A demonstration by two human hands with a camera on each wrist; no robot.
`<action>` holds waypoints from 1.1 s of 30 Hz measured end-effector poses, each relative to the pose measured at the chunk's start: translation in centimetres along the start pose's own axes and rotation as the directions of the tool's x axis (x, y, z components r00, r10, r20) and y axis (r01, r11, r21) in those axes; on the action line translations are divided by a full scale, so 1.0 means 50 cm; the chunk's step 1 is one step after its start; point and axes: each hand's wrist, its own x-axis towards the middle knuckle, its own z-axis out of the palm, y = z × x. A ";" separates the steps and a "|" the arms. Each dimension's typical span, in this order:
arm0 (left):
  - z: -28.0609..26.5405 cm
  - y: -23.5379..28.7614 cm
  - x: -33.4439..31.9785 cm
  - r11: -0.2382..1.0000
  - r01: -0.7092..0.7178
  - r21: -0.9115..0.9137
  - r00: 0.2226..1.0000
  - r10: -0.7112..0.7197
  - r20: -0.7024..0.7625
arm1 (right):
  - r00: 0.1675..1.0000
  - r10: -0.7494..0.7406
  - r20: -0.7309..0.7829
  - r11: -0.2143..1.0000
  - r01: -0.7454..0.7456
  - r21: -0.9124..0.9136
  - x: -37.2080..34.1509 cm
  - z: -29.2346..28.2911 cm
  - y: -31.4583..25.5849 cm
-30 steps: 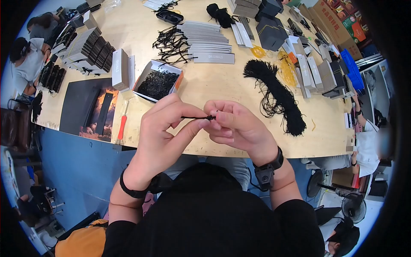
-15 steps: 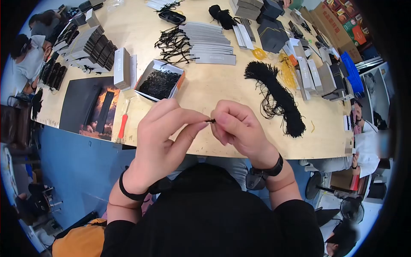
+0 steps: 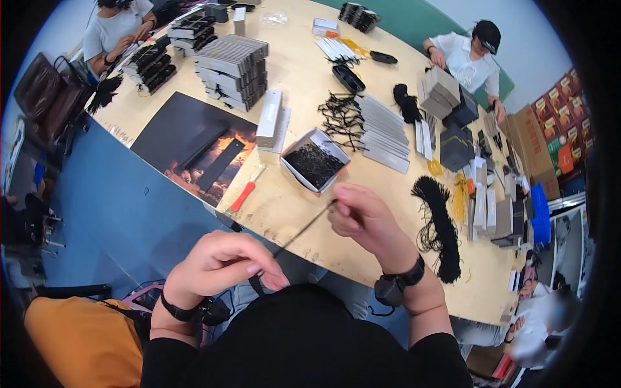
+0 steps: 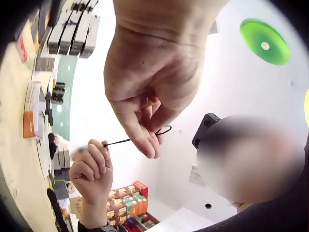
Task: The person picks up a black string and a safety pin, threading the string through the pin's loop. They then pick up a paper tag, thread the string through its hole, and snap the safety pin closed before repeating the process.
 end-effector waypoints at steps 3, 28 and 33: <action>-0.023 -0.004 -0.048 0.978 -0.123 0.170 0.965 0.158 -0.208 | 0.988 0.151 0.040 0.987 -0.148 -0.067 0.076 0.017 0.019; -0.148 -0.125 -0.226 0.998 -0.049 0.029 0.621 0.053 -0.782 | 0.824 -0.529 -0.203 -0.138 -0.320 -0.937 0.370 0.029 -0.043; -0.162 -0.183 -0.242 0.981 -0.121 -0.150 0.660 -0.034 -0.751 | 0.991 0.057 -0.123 0.540 -0.134 -0.831 0.177 0.131 0.100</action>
